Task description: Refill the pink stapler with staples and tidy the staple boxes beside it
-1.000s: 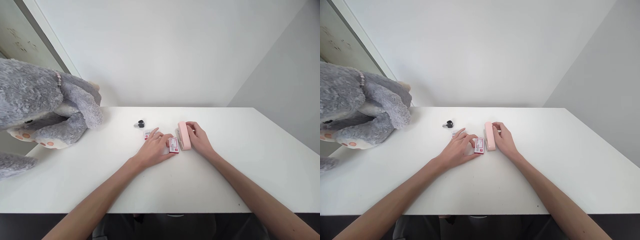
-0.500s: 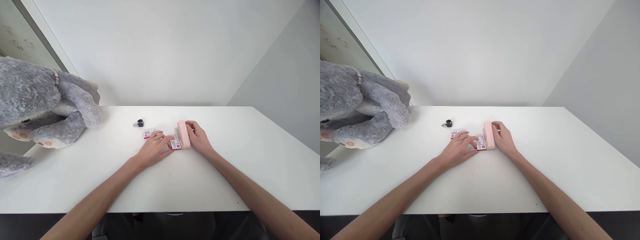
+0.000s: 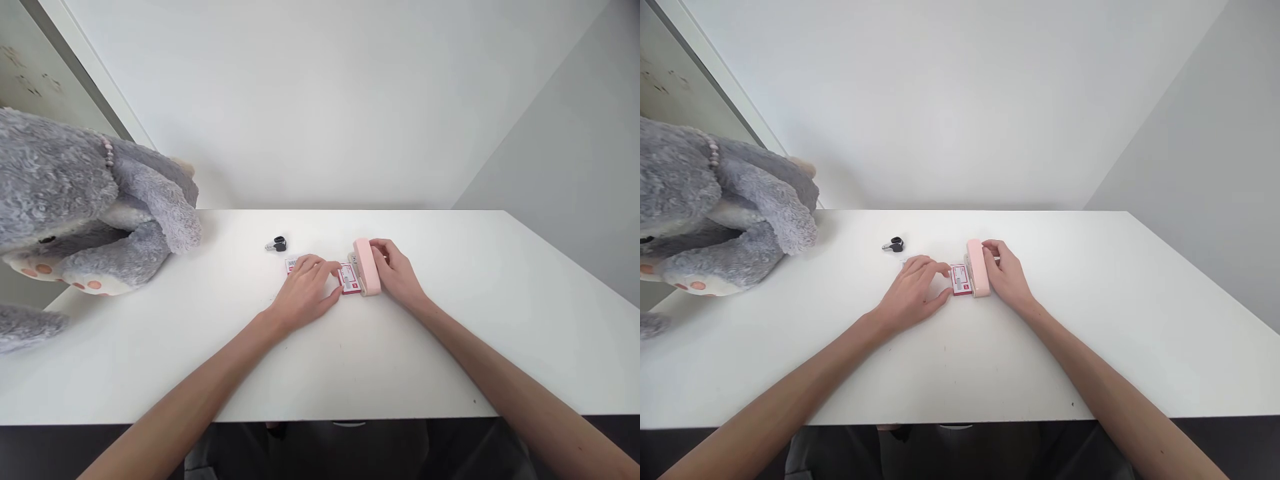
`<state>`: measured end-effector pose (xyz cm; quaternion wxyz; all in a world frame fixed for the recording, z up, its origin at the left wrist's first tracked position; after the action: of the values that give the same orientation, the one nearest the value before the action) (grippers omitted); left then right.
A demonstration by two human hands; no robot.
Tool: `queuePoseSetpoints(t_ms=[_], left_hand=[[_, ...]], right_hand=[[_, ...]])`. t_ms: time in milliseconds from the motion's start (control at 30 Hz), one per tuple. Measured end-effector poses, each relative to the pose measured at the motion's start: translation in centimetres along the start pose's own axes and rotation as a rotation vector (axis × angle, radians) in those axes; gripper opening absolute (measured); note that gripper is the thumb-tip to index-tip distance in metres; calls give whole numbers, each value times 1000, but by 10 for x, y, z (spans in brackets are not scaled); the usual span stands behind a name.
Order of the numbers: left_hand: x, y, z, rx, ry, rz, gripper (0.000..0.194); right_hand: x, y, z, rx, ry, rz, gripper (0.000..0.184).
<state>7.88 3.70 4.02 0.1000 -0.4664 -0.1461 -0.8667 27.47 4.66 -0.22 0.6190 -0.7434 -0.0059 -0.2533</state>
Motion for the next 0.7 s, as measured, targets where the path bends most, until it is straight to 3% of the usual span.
queuePoseSetpoints(t_ms=[133, 200, 400, 700], left_hand=[[7, -11, -3, 99, 84, 25, 30], [5, -11, -4, 100, 64, -9, 40], [-6, 21, 0, -120, -107, -204, 80], [16, 3, 3, -227, -128, -3, 73]], right_hand=[[0, 0, 0, 2, -2, -2, 38], [0, 0, 0, 4, -3, 1, 38], [0, -1, 0, 14, -1, 7, 39], [0, 0, 0, 2, -6, -4, 38]])
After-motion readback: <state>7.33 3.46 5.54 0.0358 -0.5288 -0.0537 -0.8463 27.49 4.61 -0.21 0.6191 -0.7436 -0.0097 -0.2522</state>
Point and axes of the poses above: each hand's wrist, its own z-axis towards the middle knuckle, its own x-axis out of the back of the hand, y = z × x, the point moved 10 cm from there along z, towards the middle knuckle, and after that the axes turned 14 degrees about -x, right-handed, at the moved point
